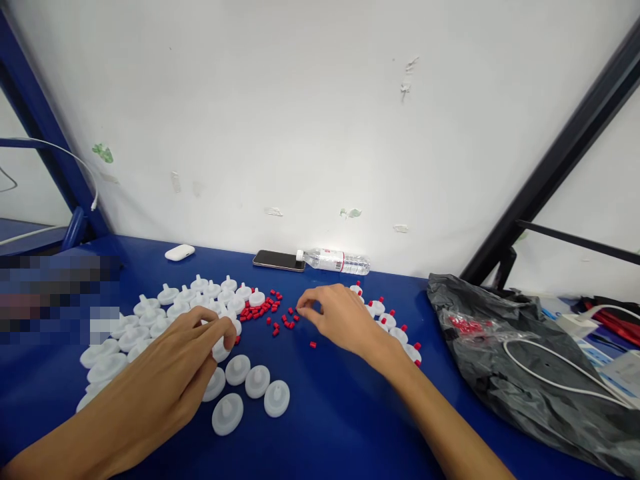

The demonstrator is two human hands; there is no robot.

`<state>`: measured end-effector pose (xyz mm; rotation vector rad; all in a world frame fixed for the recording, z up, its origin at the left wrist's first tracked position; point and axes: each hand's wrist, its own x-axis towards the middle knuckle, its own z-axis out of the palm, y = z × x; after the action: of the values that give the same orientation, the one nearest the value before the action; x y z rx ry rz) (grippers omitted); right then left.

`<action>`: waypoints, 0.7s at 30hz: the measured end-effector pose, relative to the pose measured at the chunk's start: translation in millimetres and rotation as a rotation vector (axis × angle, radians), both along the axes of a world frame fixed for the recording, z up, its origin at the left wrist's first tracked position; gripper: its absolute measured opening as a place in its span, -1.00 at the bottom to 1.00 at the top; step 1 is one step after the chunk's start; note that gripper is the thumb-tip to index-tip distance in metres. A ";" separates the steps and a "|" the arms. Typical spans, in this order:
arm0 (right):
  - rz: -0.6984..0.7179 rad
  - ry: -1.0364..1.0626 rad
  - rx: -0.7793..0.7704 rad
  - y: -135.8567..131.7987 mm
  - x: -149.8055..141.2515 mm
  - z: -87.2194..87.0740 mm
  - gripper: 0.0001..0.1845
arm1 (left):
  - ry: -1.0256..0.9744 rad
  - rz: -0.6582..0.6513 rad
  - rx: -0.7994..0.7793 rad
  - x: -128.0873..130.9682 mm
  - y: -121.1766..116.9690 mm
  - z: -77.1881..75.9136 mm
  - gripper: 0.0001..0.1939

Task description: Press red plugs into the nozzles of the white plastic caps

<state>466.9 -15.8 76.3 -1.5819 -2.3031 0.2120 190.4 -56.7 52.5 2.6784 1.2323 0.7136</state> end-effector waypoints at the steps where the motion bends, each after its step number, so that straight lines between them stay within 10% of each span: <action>1: -0.056 -0.030 0.015 0.0 1.7 2.7 -0.79 | 0.011 0.007 -0.012 -0.5 -0.7 -0.4 -0.75; 11: 0.058 0.107 -0.504 -3.8 25.6 14.6 -0.71 | 0.088 0.029 0.030 0.6 4.4 -4.6 -0.77; 21: 0.112 0.169 -0.502 1.7 22.3 -2.5 -0.81 | 0.111 0.012 -0.031 4.3 3.0 -3.6 -0.74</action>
<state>489.2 -14.1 73.7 -1.5691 -2.3175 0.9784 194.7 -53.7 48.9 2.7206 1.2752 0.5485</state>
